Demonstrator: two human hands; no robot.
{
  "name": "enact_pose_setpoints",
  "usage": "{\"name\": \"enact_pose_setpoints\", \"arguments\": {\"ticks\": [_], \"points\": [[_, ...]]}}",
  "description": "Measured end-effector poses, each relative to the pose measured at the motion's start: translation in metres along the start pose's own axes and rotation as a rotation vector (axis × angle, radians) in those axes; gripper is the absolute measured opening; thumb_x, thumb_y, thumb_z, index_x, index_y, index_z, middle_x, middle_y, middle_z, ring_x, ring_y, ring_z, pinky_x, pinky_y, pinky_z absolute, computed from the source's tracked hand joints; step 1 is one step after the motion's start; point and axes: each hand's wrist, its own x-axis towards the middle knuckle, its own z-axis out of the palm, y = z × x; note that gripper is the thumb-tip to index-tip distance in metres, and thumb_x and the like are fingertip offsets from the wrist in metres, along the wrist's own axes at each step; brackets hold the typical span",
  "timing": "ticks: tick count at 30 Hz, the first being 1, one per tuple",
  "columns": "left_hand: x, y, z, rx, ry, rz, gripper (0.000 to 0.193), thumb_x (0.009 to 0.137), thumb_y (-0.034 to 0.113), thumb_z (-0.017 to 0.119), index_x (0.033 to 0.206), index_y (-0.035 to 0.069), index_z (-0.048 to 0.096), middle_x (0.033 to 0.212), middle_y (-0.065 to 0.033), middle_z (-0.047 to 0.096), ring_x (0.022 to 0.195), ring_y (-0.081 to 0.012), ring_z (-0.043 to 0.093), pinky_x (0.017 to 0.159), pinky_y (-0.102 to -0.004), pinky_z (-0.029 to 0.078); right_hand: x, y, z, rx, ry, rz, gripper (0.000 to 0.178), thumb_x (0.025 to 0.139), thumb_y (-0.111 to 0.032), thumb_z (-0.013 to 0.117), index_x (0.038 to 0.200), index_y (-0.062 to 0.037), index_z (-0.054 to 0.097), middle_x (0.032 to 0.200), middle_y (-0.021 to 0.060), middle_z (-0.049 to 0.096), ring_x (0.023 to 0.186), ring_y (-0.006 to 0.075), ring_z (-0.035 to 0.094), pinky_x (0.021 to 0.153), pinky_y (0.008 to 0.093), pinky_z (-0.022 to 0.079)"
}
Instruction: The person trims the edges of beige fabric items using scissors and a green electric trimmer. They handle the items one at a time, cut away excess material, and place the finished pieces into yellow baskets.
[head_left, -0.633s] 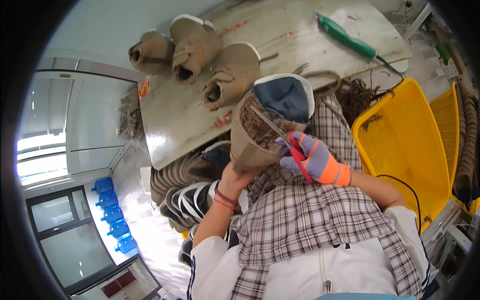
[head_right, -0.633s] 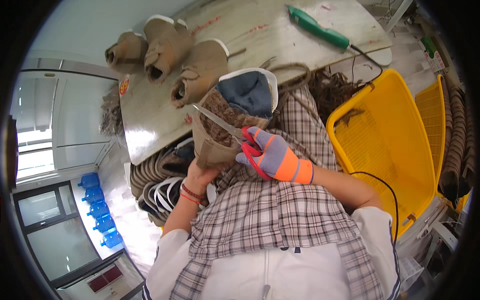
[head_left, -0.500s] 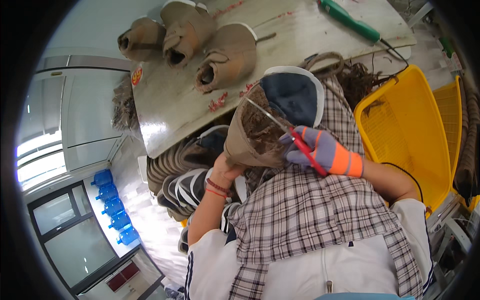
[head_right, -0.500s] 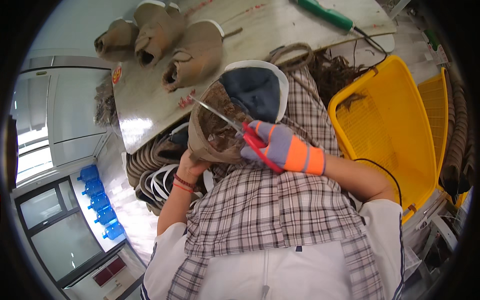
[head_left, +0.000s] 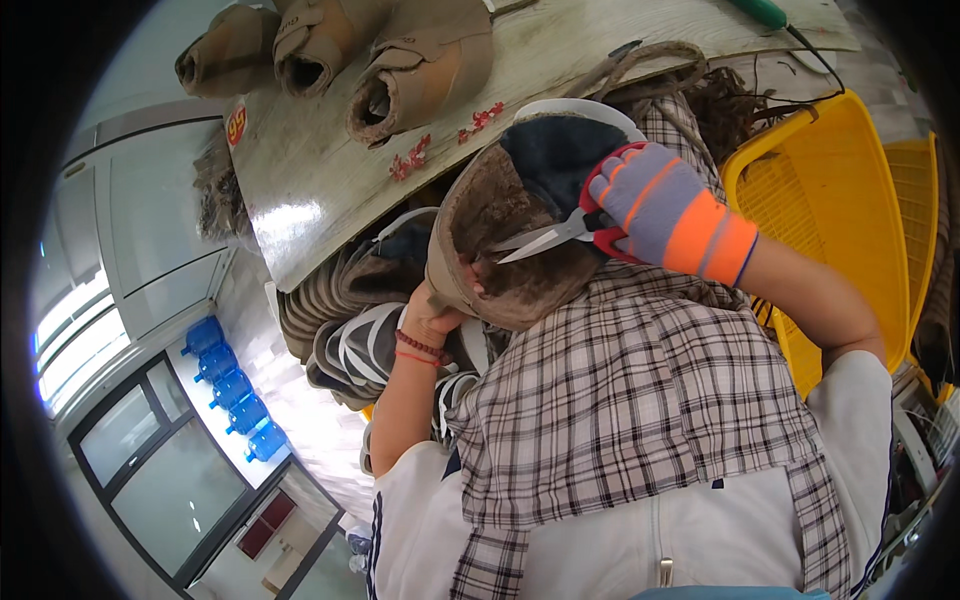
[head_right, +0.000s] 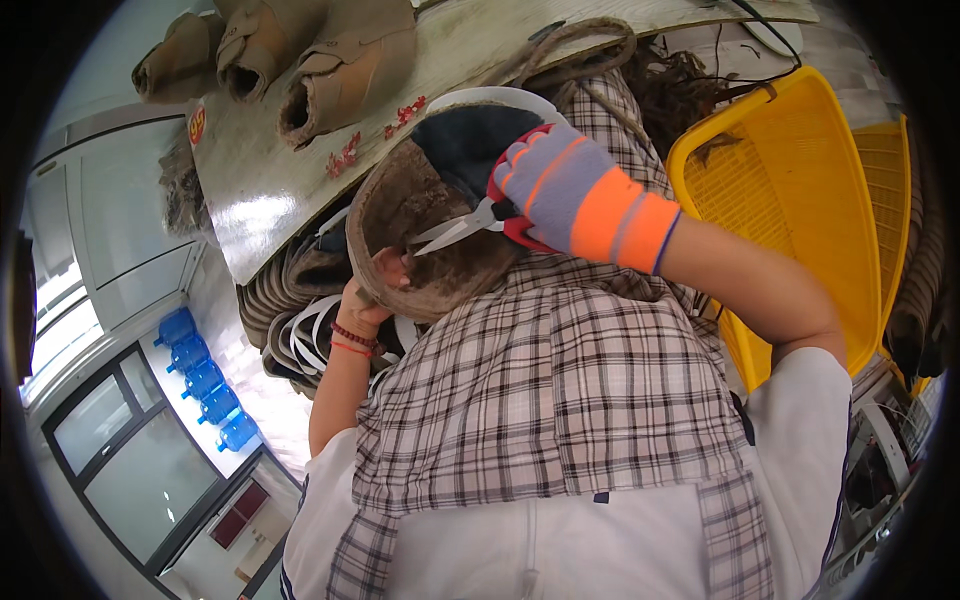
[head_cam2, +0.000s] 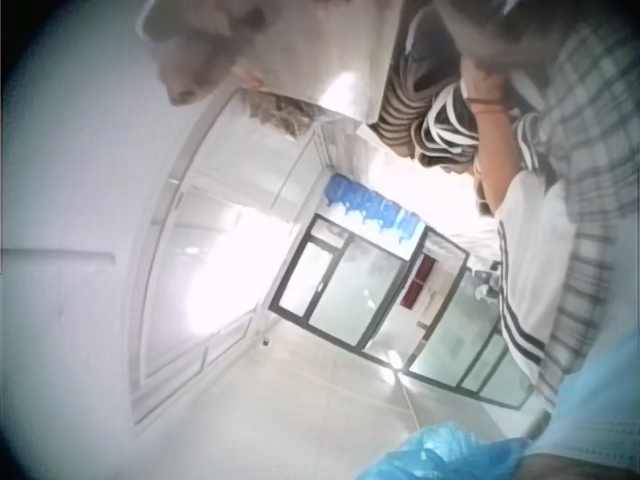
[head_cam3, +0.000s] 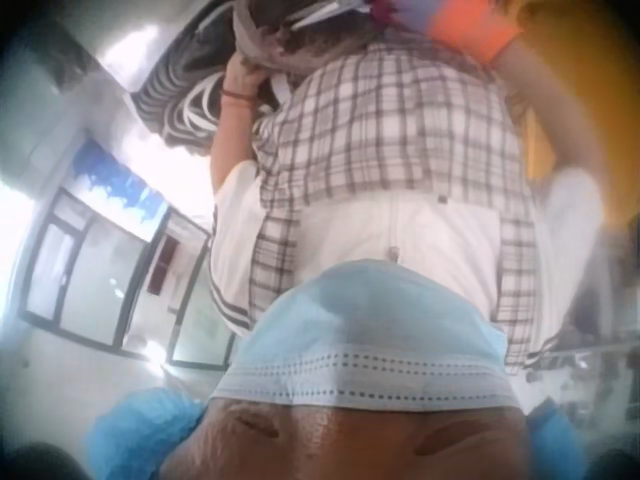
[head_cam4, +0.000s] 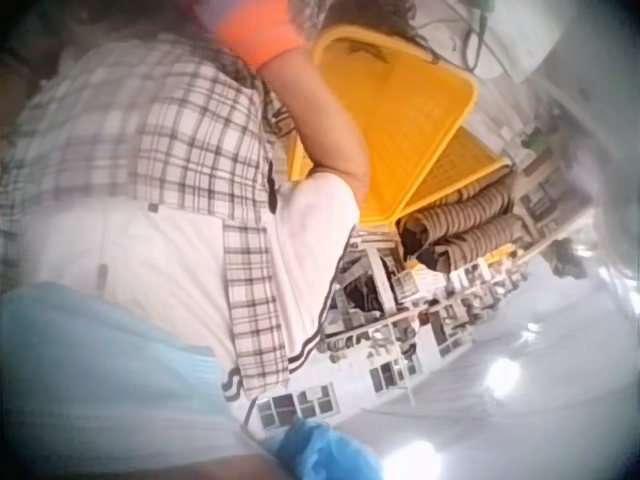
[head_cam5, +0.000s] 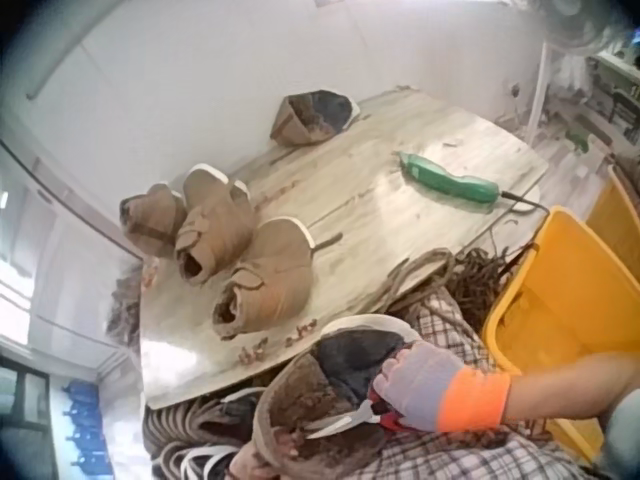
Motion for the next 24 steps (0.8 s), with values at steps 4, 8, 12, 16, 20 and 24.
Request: {"name": "enact_pose_setpoints", "arguments": {"ticks": [4,8,12,16,20,24], "points": [[-0.006,-0.004,0.008,0.04,0.154,0.056,0.033,0.076,-0.006,0.054,0.108,0.003,0.058,0.107,-0.0179,0.056,0.09,-0.0272,0.058,0.076,-0.0336,0.051,0.015,-0.017,0.002,-0.108,-0.082,0.017,0.025,0.067,-0.029,0.068,0.083,-0.0104,0.062,0.077,0.0063,0.06,0.076,0.0216,0.058,0.067,0.0323,0.044],[-0.005,-0.005,0.007,0.056,0.177,0.073,0.029,0.077,-0.005,0.055,0.104,0.001,0.059,0.104,-0.0182,0.058,0.09,-0.0279,0.058,0.074,-0.0342,0.052,0.027,-0.023,0.007,-0.203,-0.11,0.001,0.019,0.07,-0.025,0.063,0.081,-0.0092,0.062,0.074,0.0052,0.06,0.072,0.0211,0.06,0.062,0.0313,0.043],[-0.006,-0.006,0.021,0.004,0.227,0.092,0.026,0.077,-0.004,0.056,0.102,-0.001,0.06,0.101,-0.0184,0.06,0.091,-0.0288,0.059,0.071,-0.0349,0.053,0.031,-0.025,0.012,-0.174,-0.077,-0.01,0.023,0.07,-0.028,0.064,0.08,-0.0075,0.06,0.072,0.0079,0.058,0.07,0.023,0.058,0.062,0.0318,0.043],[-0.006,-0.005,0.019,0.045,0.256,0.096,0.025,0.079,0.003,0.057,0.104,-0.003,0.059,0.098,-0.0183,0.062,0.091,-0.0293,0.059,0.071,-0.036,0.053,0.033,-0.028,0.011,-0.24,-0.092,-0.026,0.015,0.072,-0.023,0.059,0.079,-0.0101,0.063,0.072,0.0044,0.061,0.069,0.0197,0.06,0.058,0.0316,0.043],[-0.007,-0.006,0.026,0.066,0.283,0.104,0.025,0.081,0.009,0.056,0.104,-0.003,0.059,0.097,-0.0183,0.062,0.09,-0.0294,0.059,0.072,-0.037,0.053,0.035,-0.028,0.012,-0.258,-0.127,-0.027,0.015,0.071,-0.022,0.06,0.079,-0.01,0.063,0.071,0.0039,0.06,0.067,0.0193,0.06,0.056,0.032,0.042],[-0.008,-0.005,0.027,0.07,0.243,0.111,0.025,0.082,0.01,0.055,0.104,-0.002,0.059,0.098,-0.0182,0.062,0.088,-0.0293,0.06,0.071,-0.0365,0.053,0.033,-0.03,0.013,-0.264,-0.124,-0.037,0.015,0.071,-0.021,0.06,0.08,-0.0098,0.064,0.072,0.0037,0.06,0.067,0.0198,0.06,0.055,0.0325,0.042]]}}
